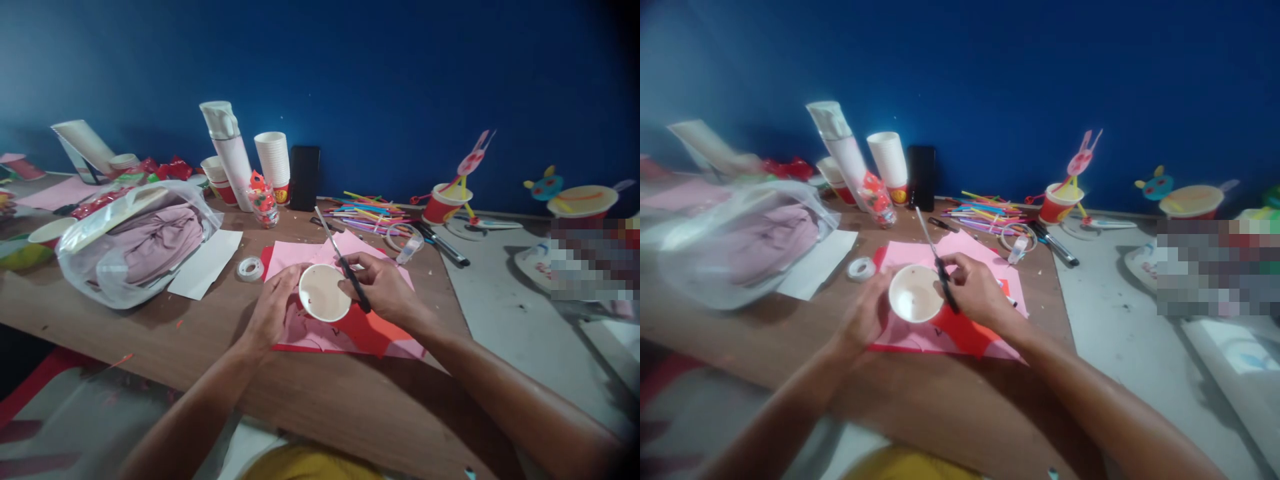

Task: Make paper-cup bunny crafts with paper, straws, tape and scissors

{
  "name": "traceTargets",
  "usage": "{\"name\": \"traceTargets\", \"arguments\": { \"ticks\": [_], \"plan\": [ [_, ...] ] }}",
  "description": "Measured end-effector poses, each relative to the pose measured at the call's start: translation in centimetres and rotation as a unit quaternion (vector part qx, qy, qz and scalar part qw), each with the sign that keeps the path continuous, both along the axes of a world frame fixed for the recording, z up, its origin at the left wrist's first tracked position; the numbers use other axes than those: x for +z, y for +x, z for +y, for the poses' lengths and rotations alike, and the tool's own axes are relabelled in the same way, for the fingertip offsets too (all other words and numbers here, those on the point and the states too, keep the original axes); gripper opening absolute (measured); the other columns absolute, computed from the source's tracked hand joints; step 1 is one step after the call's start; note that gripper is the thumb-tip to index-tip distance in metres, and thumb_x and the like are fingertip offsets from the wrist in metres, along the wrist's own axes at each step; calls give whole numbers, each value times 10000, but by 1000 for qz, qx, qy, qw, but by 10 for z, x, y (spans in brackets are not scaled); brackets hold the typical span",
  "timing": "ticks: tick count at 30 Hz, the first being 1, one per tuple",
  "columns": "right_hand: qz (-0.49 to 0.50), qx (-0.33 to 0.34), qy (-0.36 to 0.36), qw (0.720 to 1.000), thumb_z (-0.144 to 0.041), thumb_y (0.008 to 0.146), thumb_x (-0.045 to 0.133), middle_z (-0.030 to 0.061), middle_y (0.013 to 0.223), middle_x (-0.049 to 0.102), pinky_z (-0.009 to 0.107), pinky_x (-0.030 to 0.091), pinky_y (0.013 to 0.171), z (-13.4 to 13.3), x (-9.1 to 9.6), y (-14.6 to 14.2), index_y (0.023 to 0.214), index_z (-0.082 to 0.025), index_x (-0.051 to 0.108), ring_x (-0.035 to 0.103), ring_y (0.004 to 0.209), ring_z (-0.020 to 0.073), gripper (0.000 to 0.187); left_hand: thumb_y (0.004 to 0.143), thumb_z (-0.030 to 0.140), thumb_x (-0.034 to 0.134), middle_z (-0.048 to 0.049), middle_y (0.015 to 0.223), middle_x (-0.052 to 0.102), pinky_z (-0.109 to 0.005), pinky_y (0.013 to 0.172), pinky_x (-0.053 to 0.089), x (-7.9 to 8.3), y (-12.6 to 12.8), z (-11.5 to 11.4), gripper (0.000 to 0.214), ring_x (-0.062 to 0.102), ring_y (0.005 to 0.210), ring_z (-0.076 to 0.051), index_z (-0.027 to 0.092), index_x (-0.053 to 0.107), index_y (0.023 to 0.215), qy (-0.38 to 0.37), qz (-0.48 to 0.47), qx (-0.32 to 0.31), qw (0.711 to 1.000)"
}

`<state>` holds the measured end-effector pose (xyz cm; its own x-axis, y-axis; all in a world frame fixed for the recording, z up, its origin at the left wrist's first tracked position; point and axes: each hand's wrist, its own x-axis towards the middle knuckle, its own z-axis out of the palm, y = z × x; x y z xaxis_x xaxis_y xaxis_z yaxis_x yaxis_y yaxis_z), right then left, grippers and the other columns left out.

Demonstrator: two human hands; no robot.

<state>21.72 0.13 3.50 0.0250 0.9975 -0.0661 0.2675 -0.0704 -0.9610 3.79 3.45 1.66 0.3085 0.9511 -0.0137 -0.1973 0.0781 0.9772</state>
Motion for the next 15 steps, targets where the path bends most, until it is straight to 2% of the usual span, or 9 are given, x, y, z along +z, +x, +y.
{"name": "traceTargets", "arguments": {
  "ticks": [3,7,8,10,12,15],
  "plan": [
    [-3,-27,-3,1000,-294,713,611,-32,587,564,180,352,408,2,5,10,1029,-185,562,457,453,72,339,824,451,481,-71,964,662,-305,764,469,0,-6,3,338,600,885,-192,179,669,897,50,55,51,996],
    [16,-65,-8,998,-280,689,627,-26,605,574,174,349,400,6,8,21,1038,-181,560,477,457,75,369,789,356,562,-52,892,658,-256,697,461,5,-14,3,229,591,792,-154,159,649,710,98,150,126,976],
    [20,-67,-10,997,-275,682,630,-21,615,581,176,353,402,8,8,22,1043,-178,561,488,463,80,380,785,325,569,-51,913,655,-249,682,463,6,-15,3,197,593,801,-152,156,638,709,104,153,123,975],
    [20,-69,-9,997,-269,668,634,-18,615,587,185,364,408,9,6,23,1045,-169,563,500,468,89,396,783,262,572,-47,983,642,-242,680,473,6,-16,1,123,597,853,-154,164,631,828,124,154,97,975],
    [-10,-78,13,997,-264,668,630,-32,579,576,188,359,408,9,6,23,1050,-169,561,488,456,91,400,786,211,561,-40,1008,633,-248,706,482,5,-17,1,155,598,894,-153,179,613,928,173,168,74,968],
    [-105,-98,87,986,-250,710,592,-57,536,557,188,349,426,5,9,20,1074,-199,562,466,449,85,369,792,163,545,-25,900,652,-256,760,474,3,-19,-1,74,606,862,-138,170,618,795,287,215,74,931]
  ]
}}
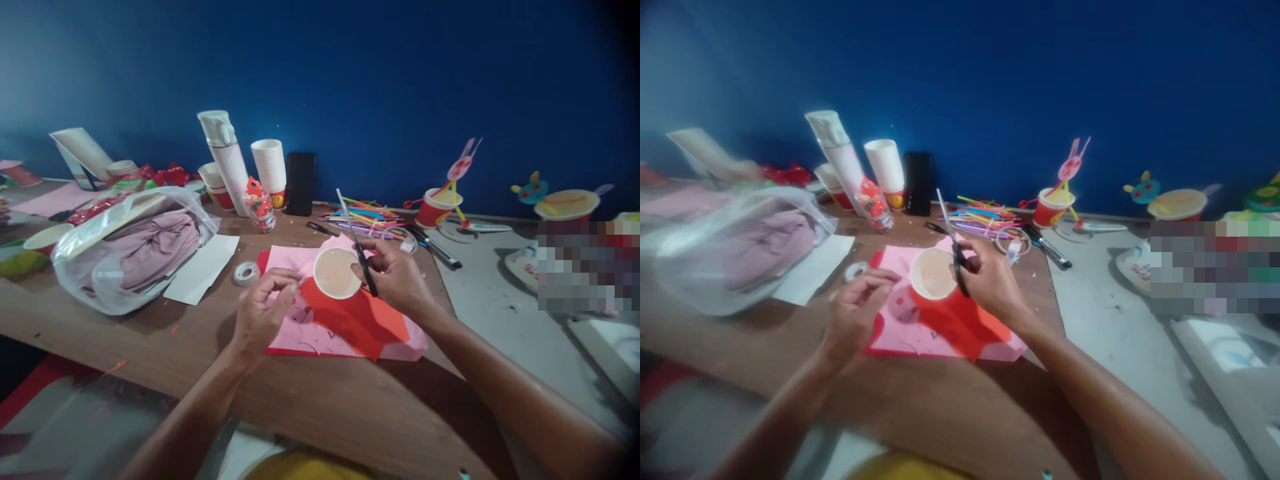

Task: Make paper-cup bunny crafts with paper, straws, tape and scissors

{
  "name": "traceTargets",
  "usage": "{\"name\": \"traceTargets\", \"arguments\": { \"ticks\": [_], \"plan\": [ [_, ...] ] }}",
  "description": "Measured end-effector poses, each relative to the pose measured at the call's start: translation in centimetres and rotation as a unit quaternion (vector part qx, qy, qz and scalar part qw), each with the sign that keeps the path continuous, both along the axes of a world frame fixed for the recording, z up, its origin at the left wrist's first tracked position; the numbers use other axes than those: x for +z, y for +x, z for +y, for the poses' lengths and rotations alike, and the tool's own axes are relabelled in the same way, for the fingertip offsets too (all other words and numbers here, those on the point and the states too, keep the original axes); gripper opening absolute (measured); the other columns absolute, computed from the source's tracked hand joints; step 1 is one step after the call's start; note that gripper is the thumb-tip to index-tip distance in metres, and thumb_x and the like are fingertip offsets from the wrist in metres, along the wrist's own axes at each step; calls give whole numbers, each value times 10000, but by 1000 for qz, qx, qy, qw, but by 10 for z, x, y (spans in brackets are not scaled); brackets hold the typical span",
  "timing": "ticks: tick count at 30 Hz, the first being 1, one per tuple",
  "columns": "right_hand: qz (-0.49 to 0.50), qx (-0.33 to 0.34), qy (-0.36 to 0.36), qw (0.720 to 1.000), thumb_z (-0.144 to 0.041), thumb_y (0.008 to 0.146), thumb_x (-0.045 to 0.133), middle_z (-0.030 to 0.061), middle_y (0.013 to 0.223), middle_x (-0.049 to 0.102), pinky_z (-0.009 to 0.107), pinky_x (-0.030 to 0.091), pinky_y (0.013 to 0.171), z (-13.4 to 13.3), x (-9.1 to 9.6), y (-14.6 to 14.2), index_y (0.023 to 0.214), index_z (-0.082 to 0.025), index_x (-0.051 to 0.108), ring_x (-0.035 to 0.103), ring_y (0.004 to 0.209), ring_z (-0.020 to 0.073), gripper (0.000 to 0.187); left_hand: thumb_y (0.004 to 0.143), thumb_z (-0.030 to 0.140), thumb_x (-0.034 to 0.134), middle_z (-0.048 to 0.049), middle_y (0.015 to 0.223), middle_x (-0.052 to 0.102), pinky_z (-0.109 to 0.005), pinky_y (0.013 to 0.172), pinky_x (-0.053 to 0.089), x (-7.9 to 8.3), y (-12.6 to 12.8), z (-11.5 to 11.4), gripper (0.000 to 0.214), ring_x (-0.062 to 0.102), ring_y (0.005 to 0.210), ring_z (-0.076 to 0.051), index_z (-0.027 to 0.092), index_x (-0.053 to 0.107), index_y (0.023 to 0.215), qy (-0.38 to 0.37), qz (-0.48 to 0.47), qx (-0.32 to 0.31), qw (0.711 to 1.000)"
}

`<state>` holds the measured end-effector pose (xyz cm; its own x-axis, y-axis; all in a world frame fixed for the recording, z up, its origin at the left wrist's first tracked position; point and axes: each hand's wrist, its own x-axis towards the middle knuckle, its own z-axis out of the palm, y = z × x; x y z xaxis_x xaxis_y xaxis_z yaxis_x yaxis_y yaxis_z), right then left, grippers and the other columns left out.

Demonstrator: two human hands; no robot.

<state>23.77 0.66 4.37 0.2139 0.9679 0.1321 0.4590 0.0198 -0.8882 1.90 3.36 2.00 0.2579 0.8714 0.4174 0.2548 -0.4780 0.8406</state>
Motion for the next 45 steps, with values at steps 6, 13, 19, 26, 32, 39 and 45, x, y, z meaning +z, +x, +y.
{"name": "traceTargets", "arguments": {
  "ticks": [6,13,19,26,32,39,45],
  "plan": [
    [-168,-29,135,976,-219,760,562,-12,693,637,222,415,543,-13,6,-6,1096,-212,567,555,570,113,336,739,58,587,-30,858,647,-254,746,481,6,-1,-9,112,611,812,-127,151,576,677,204,55,1,977],
    [-213,4,268,939,-157,752,574,23,821,646,242,461,581,-21,0,-14,1075,-201,542,605,626,130,328,702,-6,596,-81,1026,634,-258,791,507,12,2,-26,317,606,919,-148,151,599,977,342,77,-62,935],
    [-218,12,287,933,-143,744,578,14,820,629,244,471,598,-24,-3,-15,1111,-232,514,618,663,140,383,719,46,608,-98,1020,650,-245,780,512,5,3,-25,299,617,909,-148,141,589,1002,360,121,-79,922],
    [-146,7,204,968,-209,766,585,-11,726,604,244,451,580,-20,-6,-22,1104,-229,522,575,608,127,345,774,80,554,-78,910,632,-253,720,501,-1,4,-16,231,606,813,-148,154,603,987,345,203,-87,912],
    [51,20,80,995,-293,778,586,-31,630,576,190,394,429,-13,-7,-18,1108,-218,527,495,507,99,343,790,75,510,-61,862,577,-220,699,471,10,7,-9,155,573,805,-126,146,615,879,269,179,-82,943],
    [179,27,41,983,-353,785,596,-65,492,485,173,331,380,-17,-9,-22,1070,-209,557,391,422,72,321,779,142,556,-38,810,580,-228,656,459,29,7,10,81,560,756,-121,150,622,825,173,46,-32,983],
    [198,82,-31,976,-341,771,600,-64,478,492,190,341,391,-26,-10,-21,1164,-152,510,418,408,79,444,803,269,526,41,494,496,-186,481,393,45,1,39,218,461,458,-62,140,559,631,-125,-15,-52,991]
  ]
}}
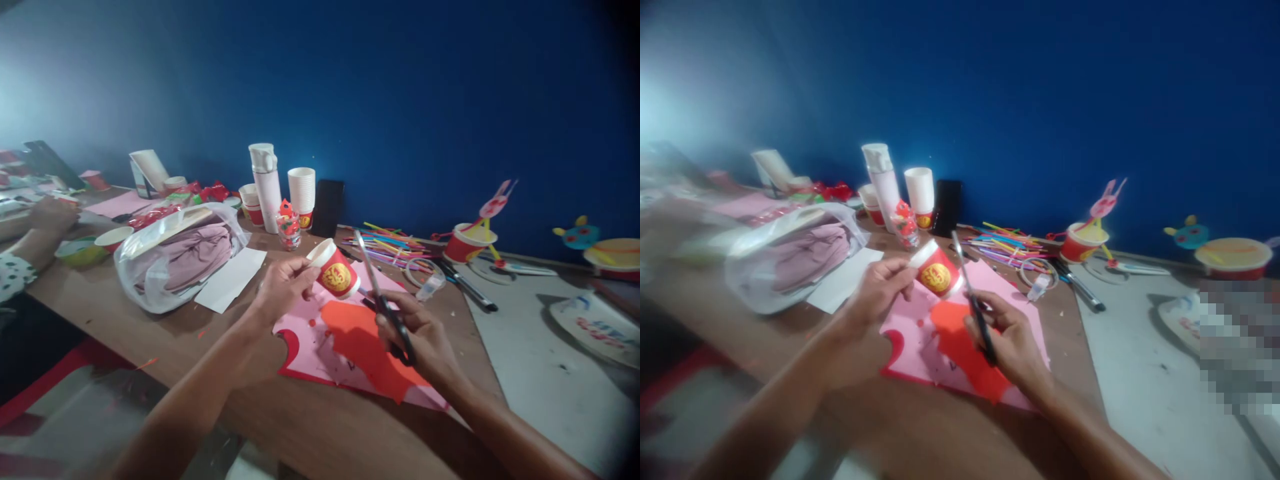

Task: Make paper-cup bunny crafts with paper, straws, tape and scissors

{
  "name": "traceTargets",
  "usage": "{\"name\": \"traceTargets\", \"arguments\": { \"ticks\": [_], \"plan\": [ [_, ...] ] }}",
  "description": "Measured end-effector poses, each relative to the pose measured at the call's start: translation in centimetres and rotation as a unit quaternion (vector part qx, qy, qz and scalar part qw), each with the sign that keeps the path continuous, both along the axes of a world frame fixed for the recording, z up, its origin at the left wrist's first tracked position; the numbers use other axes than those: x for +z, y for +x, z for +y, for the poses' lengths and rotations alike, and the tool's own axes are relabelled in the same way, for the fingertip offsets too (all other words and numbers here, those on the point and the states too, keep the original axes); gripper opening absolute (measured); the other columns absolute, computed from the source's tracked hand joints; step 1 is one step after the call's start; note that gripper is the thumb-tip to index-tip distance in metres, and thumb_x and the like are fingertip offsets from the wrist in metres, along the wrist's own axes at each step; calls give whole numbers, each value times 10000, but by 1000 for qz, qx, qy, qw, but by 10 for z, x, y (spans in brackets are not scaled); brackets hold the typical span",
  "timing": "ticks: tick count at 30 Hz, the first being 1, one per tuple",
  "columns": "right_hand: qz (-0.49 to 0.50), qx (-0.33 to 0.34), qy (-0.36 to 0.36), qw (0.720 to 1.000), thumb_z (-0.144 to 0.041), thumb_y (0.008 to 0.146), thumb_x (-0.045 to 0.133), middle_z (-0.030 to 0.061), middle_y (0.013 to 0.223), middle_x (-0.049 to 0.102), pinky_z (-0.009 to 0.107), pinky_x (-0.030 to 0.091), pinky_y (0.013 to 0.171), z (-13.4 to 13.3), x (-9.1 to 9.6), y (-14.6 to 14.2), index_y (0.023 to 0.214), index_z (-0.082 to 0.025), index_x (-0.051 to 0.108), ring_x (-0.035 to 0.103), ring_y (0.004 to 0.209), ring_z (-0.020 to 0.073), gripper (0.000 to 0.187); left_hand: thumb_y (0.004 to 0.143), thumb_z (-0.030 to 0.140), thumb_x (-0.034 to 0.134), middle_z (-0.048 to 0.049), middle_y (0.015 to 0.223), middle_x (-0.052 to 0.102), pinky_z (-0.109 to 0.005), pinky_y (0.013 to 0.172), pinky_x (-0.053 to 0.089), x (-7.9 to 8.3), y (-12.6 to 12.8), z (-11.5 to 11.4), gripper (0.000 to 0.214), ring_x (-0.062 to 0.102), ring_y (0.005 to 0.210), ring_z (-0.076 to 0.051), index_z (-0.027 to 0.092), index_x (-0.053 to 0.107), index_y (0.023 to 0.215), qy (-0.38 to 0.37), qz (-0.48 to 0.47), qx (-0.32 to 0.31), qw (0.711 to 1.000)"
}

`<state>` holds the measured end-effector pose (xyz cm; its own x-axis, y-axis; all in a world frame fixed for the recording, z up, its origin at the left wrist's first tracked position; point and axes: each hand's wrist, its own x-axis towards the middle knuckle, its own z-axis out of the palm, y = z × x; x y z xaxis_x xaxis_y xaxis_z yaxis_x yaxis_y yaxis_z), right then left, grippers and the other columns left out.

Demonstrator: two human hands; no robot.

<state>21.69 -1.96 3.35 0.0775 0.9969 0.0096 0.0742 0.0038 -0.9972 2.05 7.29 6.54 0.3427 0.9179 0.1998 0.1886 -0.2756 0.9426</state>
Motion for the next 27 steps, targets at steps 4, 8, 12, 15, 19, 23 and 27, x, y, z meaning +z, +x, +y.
{"name": "traceTargets", "arguments": {
  "ticks": [4,8,12,15,19,23,27],
  "plan": [
    [-47,68,-68,994,-325,758,595,-72,463,471,184,337,378,-2,0,3,1147,-137,532,422,379,74,437,780,291,554,49,457,488,-170,431,345,-6,-5,13,202,427,419,-50,134,553,654,-98,-36,-22,994],
    [-108,99,-72,987,-316,759,592,-59,531,497,190,380,424,-1,-3,5,1137,-171,553,442,421,70,407,767,294,572,53,450,486,-167,421,328,-13,-10,16,203,422,407,-48,138,541,641,-111,-40,-23,993],
    [-146,122,-64,980,-308,770,579,-57,544,507,203,391,467,-2,-6,4,1138,-193,555,456,460,83,385,790,312,544,59,419,469,-171,421,323,-16,-15,16,211,412,388,-50,144,552,661,-104,-26,-19,994],
    [-168,127,-61,976,-312,761,589,-63,527,496,219,394,513,-3,-5,2,1124,-180,559,449,481,89,387,807,317,520,54,425,477,-177,433,341,-16,-18,16,216,427,396,-58,143,562,686,-90,-12,-21,996],
    [-192,127,-53,972,-317,754,593,-57,531,492,235,385,545,-2,-5,-1,1114,-160,570,443,520,102,394,806,305,515,44,449,501,-187,461,378,-13,-21,13,215,452,426,-69,147,551,664,-66,18,-26,997],
    [-189,134,-60,971,-327,754,590,-36,565,524,236,367,514,-2,-7,-1,1117,-150,571,439,512,106,404,802,284,507,44,463,498,-180,462,364,-7,-19,7,184,445,444,-70,151,591,709,-29,63,-6,998],
    [-182,140,-64,971,-336,767,580,-37,543,525,239,371,511,-2,-10,0,1139,-147,562,449,494,107,418,795,247,495,33,520,500,-181,470,376,-2,-17,1,174,452,487,-77,146,623,735,35,90,18,995]
  ]
}}
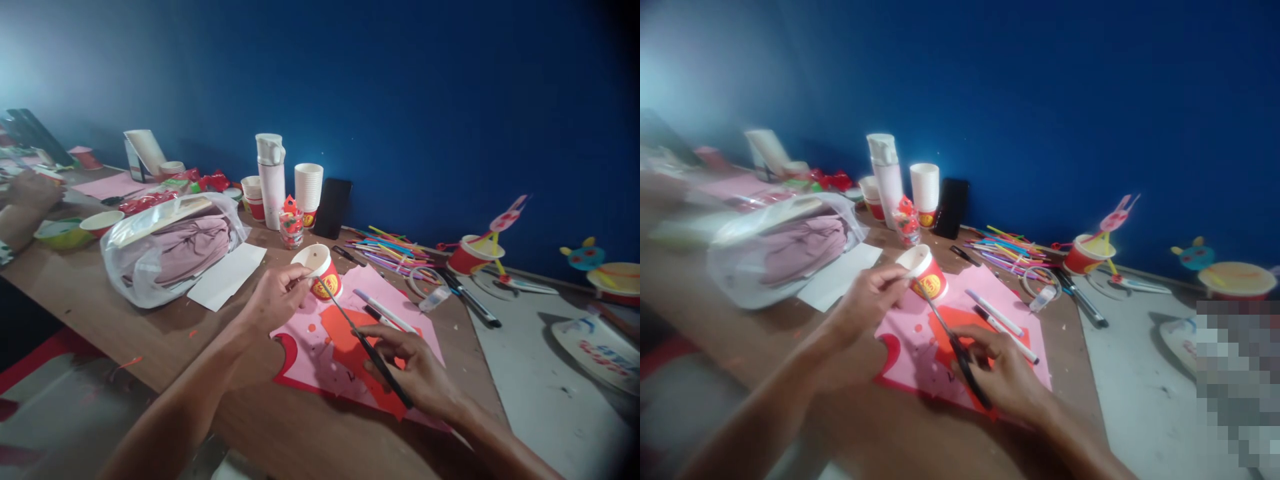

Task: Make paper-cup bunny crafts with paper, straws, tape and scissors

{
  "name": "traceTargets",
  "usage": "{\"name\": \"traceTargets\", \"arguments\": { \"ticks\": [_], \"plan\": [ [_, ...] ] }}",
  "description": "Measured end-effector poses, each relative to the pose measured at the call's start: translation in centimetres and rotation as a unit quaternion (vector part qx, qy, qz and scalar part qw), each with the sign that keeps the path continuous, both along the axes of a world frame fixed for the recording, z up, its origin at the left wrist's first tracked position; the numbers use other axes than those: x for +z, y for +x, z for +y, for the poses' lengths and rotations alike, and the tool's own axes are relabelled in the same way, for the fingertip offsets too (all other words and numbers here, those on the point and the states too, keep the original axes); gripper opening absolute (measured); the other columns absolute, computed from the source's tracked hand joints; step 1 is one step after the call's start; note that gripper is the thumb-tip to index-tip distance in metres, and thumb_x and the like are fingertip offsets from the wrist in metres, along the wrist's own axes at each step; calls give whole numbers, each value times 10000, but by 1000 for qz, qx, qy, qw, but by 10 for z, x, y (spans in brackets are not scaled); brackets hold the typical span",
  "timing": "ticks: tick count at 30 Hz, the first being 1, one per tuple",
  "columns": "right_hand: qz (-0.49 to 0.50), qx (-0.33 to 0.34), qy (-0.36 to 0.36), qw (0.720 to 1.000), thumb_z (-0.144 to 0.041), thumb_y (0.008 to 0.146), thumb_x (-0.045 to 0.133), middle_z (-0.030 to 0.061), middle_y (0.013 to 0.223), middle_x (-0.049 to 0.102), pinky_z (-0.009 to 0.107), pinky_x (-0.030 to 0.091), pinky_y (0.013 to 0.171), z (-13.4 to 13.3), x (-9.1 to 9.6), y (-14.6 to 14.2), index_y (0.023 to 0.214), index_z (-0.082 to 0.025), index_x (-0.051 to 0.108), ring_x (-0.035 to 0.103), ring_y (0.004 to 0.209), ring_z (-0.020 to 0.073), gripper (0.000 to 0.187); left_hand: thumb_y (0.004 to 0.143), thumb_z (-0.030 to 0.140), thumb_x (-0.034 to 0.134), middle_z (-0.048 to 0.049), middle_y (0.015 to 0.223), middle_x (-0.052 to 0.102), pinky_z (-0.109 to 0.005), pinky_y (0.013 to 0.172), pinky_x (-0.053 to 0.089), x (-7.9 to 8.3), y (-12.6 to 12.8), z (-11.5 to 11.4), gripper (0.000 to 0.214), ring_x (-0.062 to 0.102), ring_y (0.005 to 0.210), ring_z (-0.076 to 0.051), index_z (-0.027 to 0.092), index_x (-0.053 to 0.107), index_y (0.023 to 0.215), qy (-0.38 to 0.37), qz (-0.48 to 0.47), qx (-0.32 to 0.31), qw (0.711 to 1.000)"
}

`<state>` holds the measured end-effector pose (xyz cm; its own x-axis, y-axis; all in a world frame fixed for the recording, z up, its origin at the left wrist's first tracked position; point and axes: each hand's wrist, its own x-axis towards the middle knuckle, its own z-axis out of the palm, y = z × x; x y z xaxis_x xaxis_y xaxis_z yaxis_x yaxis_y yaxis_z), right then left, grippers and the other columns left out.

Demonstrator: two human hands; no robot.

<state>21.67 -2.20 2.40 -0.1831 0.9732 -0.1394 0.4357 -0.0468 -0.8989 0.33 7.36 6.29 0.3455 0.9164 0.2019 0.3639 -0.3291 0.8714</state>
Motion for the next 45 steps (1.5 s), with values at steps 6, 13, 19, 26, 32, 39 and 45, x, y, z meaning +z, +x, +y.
{"name": "traceTargets", "arguments": {
  "ticks": [6,13,19,26,32,39,45],
  "plan": [
    [-10,4,5,1000,-307,762,595,-29,586,575,224,358,502,-1,-3,0,1140,-170,574,444,506,100,403,807,193,471,-7,673,591,-203,543,413,-4,-3,-1,177,512,587,-99,147,637,767,130,56,2,990],
    [-26,10,13,1000,-291,774,580,-11,631,618,233,392,532,1,-9,-2,1144,-183,577,503,557,121,386,805,145,455,-20,705,603,-219,605,404,-7,-5,-2,172,517,647,-110,151,616,746,217,99,3,971],
    [-30,6,11,999,-309,767,587,-16,597,594,244,414,543,0,-10,-4,1142,-175,581,520,539,126,399,821,150,431,-21,677,583,-217,605,394,-8,-4,-2,204,504,631,-108,152,587,689,227,130,7,965],
    [-31,5,3,1000,-310,756,596,-37,592,555,223,395,540,-1,-7,-8,1128,-178,588,504,537,112,395,814,142,444,-24,704,596,-222,602,395,-10,-5,-2,182,511,633,-111,153,595,713,233,120,9,965],
    [-27,-2,12,1000,-307,751,593,-29,590,563,230,397,545,-1,-6,-11,1111,-170,602,501,539,116,385,815,145,436,-20,677,573,-219,581,375,-7,-5,-3,187,488,611,-107,150,573,688,227,127,9,965],
    [-32,-10,17,999,-316,750,592,-40,551,528,223,377,527,0,-5,-13,1091,-151,615,458,511,101,379,812,148,440,-4,635,528,-217,564,346,-7,-5,-2,197,447,581,-97,151,515,630,226,135,12,965],
    [-35,-4,33,999,-333,765,572,-25,594,576,206,378,515,1,-8,-15,1080,-132,619,489,529,102,377,813,145,437,6,631,521,-209,572,344,-8,-4,-3,206,447,577,-91,158,491,614,223,161,24,961]
  ]
}}
